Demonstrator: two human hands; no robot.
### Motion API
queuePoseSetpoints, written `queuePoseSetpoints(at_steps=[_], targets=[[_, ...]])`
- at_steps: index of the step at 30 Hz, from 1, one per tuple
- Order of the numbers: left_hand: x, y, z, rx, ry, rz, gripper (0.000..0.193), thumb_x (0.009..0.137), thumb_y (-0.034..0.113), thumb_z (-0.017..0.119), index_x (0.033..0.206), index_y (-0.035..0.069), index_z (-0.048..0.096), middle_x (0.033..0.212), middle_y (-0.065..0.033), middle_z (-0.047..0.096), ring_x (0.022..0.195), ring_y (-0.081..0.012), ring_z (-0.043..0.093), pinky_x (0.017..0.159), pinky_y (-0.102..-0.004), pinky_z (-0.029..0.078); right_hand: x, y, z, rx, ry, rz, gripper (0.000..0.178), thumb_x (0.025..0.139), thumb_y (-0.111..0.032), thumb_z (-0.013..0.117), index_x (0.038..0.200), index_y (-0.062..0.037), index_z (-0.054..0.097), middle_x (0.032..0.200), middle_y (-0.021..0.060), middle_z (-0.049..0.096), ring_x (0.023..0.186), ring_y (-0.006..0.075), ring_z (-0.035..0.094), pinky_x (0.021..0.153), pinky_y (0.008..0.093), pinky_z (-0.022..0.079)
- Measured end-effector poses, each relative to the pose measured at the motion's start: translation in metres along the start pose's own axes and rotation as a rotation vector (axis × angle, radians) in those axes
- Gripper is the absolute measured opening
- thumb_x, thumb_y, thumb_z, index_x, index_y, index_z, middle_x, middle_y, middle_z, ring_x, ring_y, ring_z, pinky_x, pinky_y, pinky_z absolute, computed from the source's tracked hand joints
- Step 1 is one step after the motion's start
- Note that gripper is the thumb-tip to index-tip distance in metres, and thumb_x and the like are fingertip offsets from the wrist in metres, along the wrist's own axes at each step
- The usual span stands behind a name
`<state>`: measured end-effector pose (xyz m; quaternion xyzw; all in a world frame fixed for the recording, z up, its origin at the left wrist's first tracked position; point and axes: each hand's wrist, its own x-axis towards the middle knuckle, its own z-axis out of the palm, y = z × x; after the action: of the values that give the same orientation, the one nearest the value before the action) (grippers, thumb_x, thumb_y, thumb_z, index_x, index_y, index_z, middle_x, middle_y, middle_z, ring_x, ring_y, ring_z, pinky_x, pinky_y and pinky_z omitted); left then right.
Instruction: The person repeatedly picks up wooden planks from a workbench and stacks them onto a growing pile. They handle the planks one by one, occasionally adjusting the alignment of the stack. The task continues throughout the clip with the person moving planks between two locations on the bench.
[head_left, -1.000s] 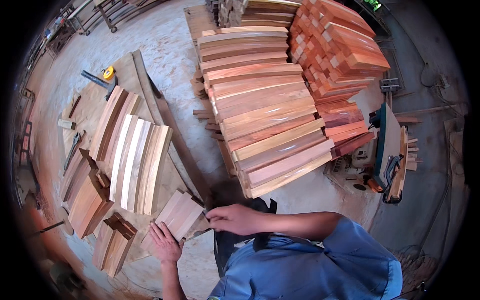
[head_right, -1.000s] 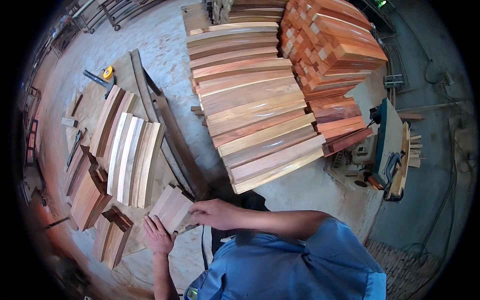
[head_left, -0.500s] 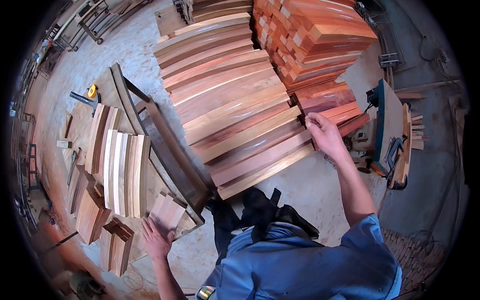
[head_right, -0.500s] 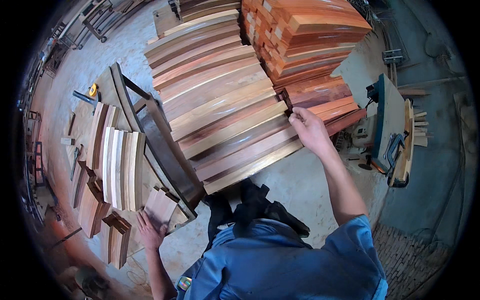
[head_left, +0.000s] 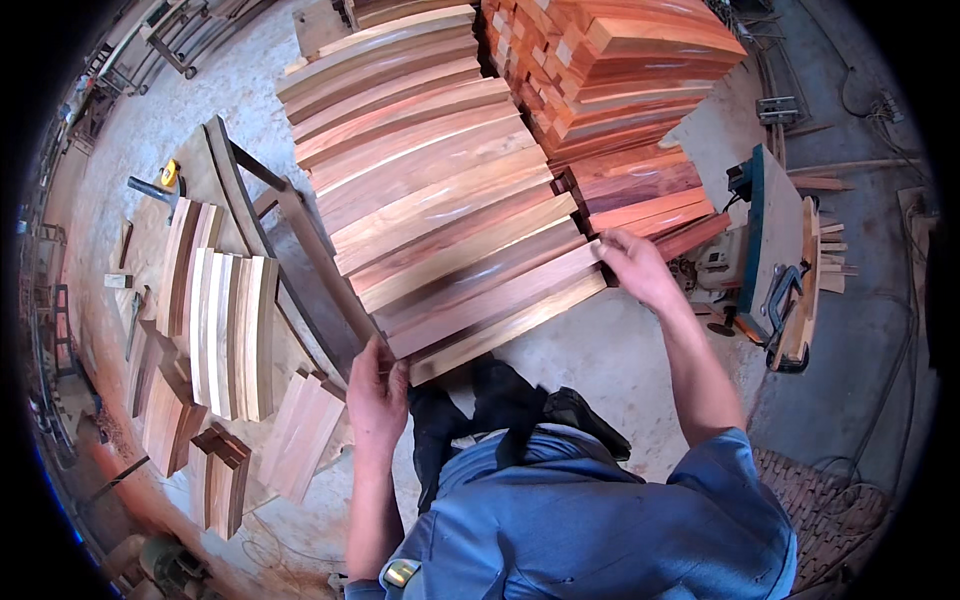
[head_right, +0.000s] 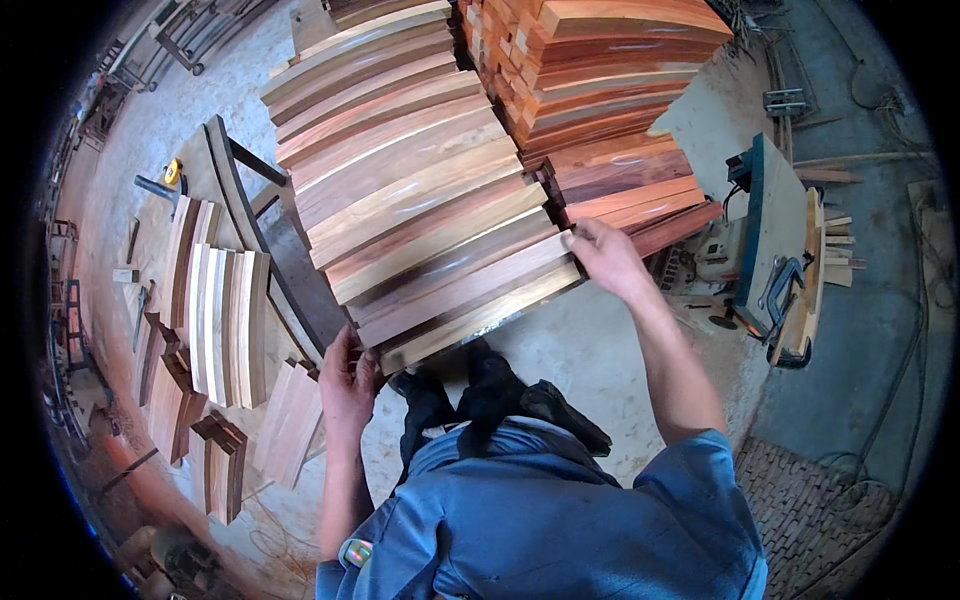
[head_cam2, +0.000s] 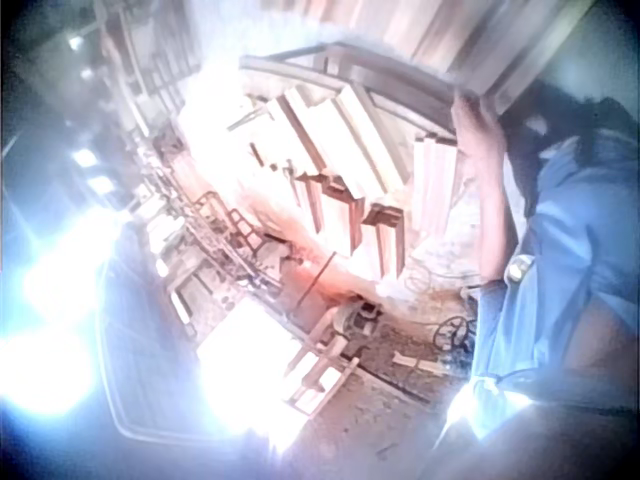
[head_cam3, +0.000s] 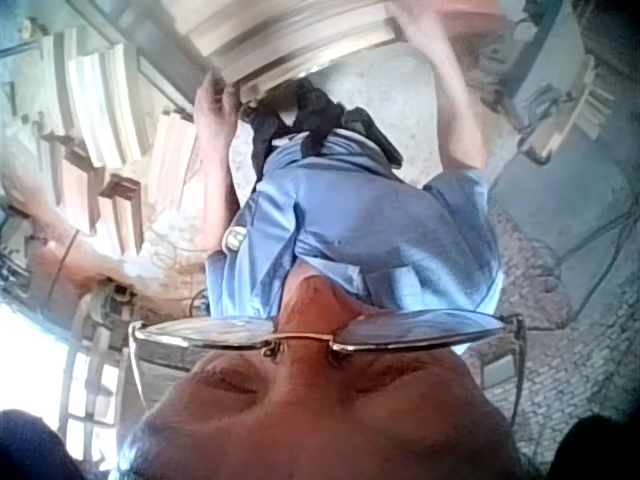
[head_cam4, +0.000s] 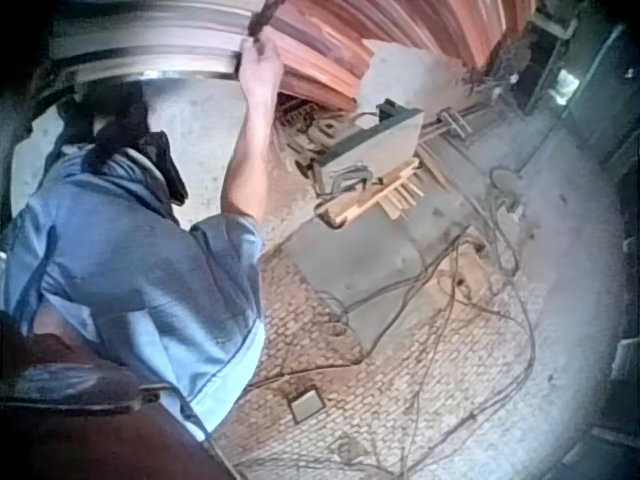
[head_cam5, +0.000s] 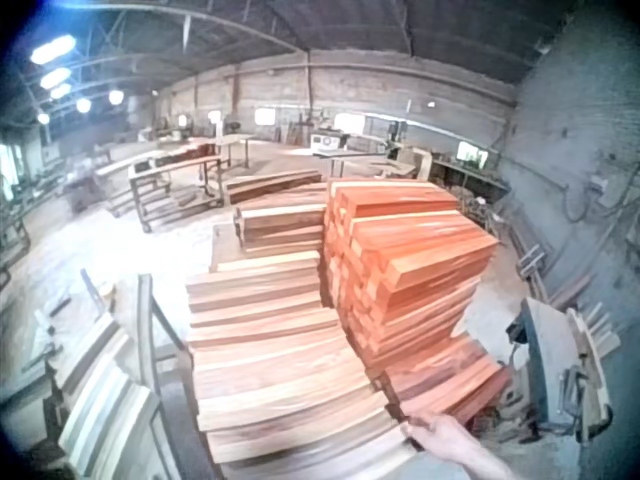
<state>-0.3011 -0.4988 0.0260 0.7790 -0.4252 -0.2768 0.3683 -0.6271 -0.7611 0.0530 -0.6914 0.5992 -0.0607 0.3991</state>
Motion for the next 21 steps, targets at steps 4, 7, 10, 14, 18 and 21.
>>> queuePoseSetpoints(at_steps=[4,7,10,14,18,21], targets=[[-0.003,0.004,0.013,0.022,-0.017,-0.032,0.047,0.091,0.011,0.067,0.135,0.0,0.054,0.1,-0.0189,0.062,0.089,-0.0311,0.064,0.081,-0.0396,0.051,-0.008,0.013,0.019,0.057,0.017,-0.136,0.038,0.096,-0.018,0.058,0.126,0.0058,0.059,0.114,0.0179,0.069,0.107,0.0204,0.063,0.096,0.0332,0.047],[0.003,0.009,0.015,0.105,0.018,0.008,0.045,0.091,0.011,0.067,0.134,0.001,0.055,0.098,-0.019,0.062,0.087,-0.0326,0.063,0.079,-0.0404,0.051,-0.006,0.016,0.021,0.0,0.062,-0.162,0.037,0.096,-0.017,0.057,0.126,0.0044,0.06,0.115,0.0175,0.069,0.106,0.0209,0.064,0.096,0.0343,0.047],[0.0,0.005,0.018,0.111,0.055,0.041,0.044,0.091,0.011,0.066,0.133,0.001,0.057,0.096,-0.0193,0.062,0.086,-0.0338,0.062,0.079,-0.0404,0.05,-0.01,0.01,0.022,-0.081,0.116,-0.18,0.036,0.097,-0.017,0.056,0.126,0.0046,0.061,0.116,0.0154,0.068,0.106,0.0209,0.064,0.095,0.0335,0.048],[-0.024,0.012,0.015,-0.026,0.129,0.0,0.043,0.092,0.009,0.067,0.132,-0.002,0.058,0.092,-0.0148,0.064,0.087,-0.0244,0.062,0.078,-0.0344,0.05,-0.039,-0.008,0.022,0.322,0.264,-0.182,0.031,0.098,-0.017,0.055,0.12,0.0035,0.063,0.11,0.0141,0.069,0.106,0.0249,0.065,0.094,0.0357,0.049],[-0.061,0.004,0.016,-0.489,0.053,-0.263,0.043,0.094,0.004,0.066,0.134,-0.005,0.054,0.097,-0.0039,0.06,0.088,-0.0091,0.054,0.079,-0.0247,0.047,-0.056,0.022,0.026,0.934,0.116,-0.107,0.037,0.1,-0.011,0.054,0.136,-0.0025,0.052,0.122,0.0085,0.063,0.109,0.0179,0.061,0.09,0.0375,0.051],[-0.072,-0.013,0.022,-0.711,0.047,-0.279,0.042,0.094,0.001,0.064,0.133,-0.003,0.051,0.108,-0.0022,0.057,0.096,-0.01,0.054,0.083,-0.0243,0.047,-0.066,0.022,0.03,1.121,-0.029,-0.078,0.041,0.101,-0.014,0.055,0.14,-0.004,0.047,0.129,0.0098,0.06,0.113,0.0214,0.061,0.093,0.0413,0.052]])
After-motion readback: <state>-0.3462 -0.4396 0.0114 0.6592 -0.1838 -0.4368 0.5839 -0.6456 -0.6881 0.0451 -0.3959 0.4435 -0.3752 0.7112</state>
